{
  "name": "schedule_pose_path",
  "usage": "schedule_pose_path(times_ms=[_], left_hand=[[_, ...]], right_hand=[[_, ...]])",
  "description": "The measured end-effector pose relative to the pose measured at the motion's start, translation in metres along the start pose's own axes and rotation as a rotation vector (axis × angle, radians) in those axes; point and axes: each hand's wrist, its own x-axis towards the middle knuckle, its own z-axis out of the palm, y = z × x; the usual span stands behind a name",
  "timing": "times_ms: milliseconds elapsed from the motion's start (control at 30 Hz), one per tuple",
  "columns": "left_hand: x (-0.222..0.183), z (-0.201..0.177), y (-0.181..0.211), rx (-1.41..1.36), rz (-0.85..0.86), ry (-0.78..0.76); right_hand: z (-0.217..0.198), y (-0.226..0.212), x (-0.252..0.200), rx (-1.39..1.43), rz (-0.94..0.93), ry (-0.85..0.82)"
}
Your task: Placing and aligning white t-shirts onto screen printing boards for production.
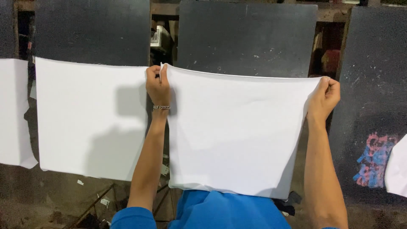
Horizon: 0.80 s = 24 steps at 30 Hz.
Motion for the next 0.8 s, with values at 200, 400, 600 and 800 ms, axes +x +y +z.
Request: schedule_pose_path(times_ms=[200, 400, 600, 800], left_hand=[[-0.003, 0.015, -0.009, 0.008, 0.004, -0.104], [-0.003, 0.016, -0.018, 0.248, -0.029, -0.137], [-0.047, 0.02, 0.007, 0.254, 0.408, -0.037], [-0.176, -0.001, 0.1, 0.553, 0.367, -0.46]], right_hand=[[0.008, 0.023, 0.006, -0.033, 0.022, -0.058], [0.01, 0.074, 0.02, -0.096, -0.12, -0.117], [0.013, -0.018, -0.032, -0.582, -0.633, 0.041], [0.024, -0.086, -0.183, -0.705, -0.409, -0.307]])
